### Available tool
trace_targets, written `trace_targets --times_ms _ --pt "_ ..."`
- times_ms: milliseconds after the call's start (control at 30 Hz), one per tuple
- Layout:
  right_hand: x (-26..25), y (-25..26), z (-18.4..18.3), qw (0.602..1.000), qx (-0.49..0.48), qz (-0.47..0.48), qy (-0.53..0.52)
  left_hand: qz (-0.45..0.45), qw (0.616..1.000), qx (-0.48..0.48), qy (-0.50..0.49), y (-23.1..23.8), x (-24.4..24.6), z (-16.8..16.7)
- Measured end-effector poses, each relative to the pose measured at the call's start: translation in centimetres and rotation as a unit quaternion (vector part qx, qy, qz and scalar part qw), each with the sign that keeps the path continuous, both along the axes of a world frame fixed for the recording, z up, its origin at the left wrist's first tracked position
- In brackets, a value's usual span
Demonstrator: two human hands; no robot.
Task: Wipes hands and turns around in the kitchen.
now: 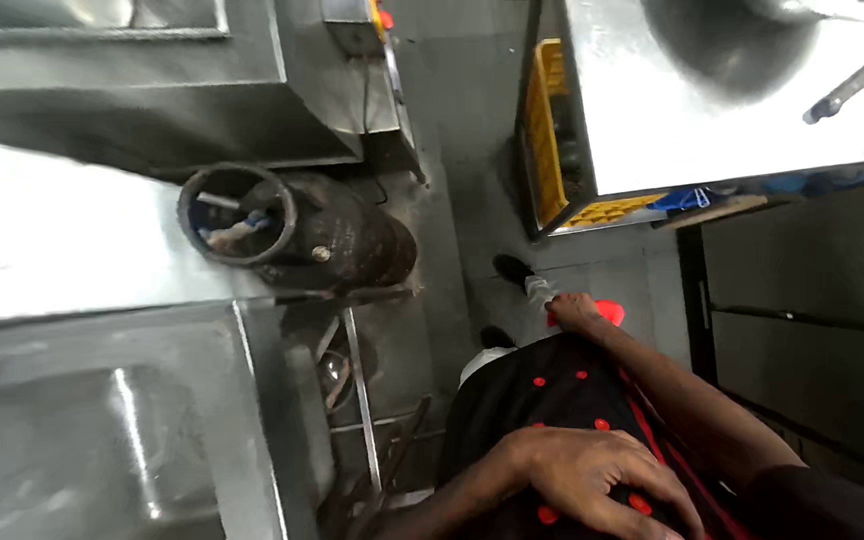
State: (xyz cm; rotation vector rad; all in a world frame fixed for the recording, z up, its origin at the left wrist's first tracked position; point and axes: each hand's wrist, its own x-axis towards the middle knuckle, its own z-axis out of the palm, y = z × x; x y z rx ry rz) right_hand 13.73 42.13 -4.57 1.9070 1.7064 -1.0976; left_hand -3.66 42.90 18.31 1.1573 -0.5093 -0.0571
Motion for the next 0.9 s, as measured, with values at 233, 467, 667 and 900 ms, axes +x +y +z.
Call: trace_targets --times_ms 233,467,667,900 --pt "-6.9 -0.2 11.2 0.927 0.033 0.119 0.355 0.285 0.951 0.1 0.065 0.5 -6.5 2.6" --pt "-9.4 6.1 5.4 0.971 0.027 0.229 0.064 0.712 0.583 0.155 0.359 2.7 -28.1 2.3" --pt "-24.1 1.4 15.5 0.783 -0.036 0.385 0.487 0.828 0.428 0.02 0.362 -5.3 -39.0 -0.5" --pt "-19.2 7.2 0.6 0.897 -0.042 0.437 0.053 0.819 0.458 -0.017 0.344 -9.1 -36.9 -0.8"
